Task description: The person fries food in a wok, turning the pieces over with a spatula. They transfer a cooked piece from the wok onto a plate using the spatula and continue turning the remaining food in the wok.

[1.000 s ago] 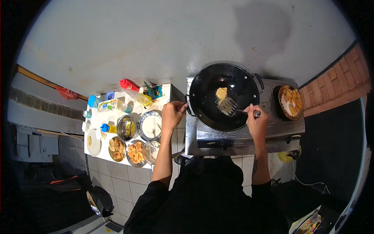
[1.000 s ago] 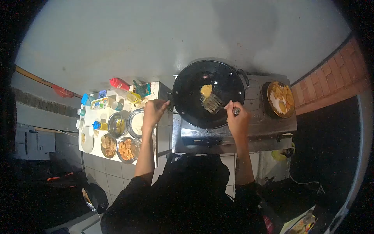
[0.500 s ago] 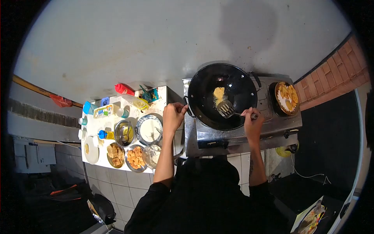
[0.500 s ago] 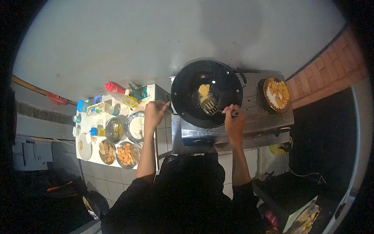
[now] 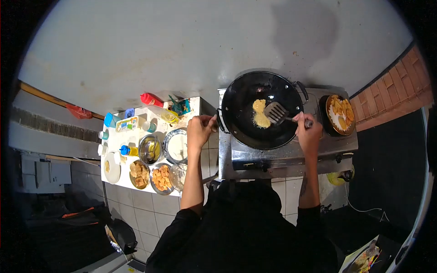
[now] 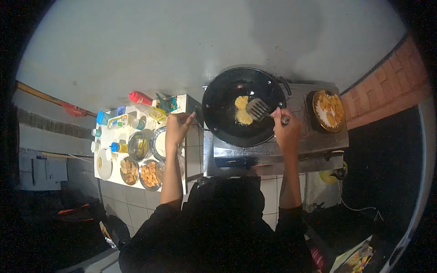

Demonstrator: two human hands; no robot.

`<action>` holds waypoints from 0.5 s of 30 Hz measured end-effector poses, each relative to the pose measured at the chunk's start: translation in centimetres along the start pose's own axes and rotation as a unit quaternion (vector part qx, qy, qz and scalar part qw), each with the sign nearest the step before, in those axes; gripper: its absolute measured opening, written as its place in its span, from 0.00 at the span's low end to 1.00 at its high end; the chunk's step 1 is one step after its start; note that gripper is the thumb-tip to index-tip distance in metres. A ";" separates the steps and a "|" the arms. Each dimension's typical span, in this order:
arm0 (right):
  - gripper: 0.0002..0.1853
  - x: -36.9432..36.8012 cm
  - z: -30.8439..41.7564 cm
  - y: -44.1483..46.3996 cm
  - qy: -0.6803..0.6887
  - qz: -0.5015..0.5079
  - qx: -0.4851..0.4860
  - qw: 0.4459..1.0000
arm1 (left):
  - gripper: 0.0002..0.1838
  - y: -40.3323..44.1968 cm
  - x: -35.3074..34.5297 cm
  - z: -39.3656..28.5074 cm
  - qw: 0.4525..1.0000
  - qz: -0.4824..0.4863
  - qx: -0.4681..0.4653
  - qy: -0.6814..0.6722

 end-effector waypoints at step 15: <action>0.10 -4.0 -0.2 3.8 -0.034 0.065 0.146 0.987 | 0.17 -1.4 -0.5 -0.5 0.998 -0.043 0.020 0.046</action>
Point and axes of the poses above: each hand's wrist, its own y-axis towards the middle knuckle, its own x-axis out of the back of the hand, z = x × y, the point moved 4 cm from there along y, towards the middle knuckle, and after that the axes turned 8 degrees about z, right-handed, at the moved point
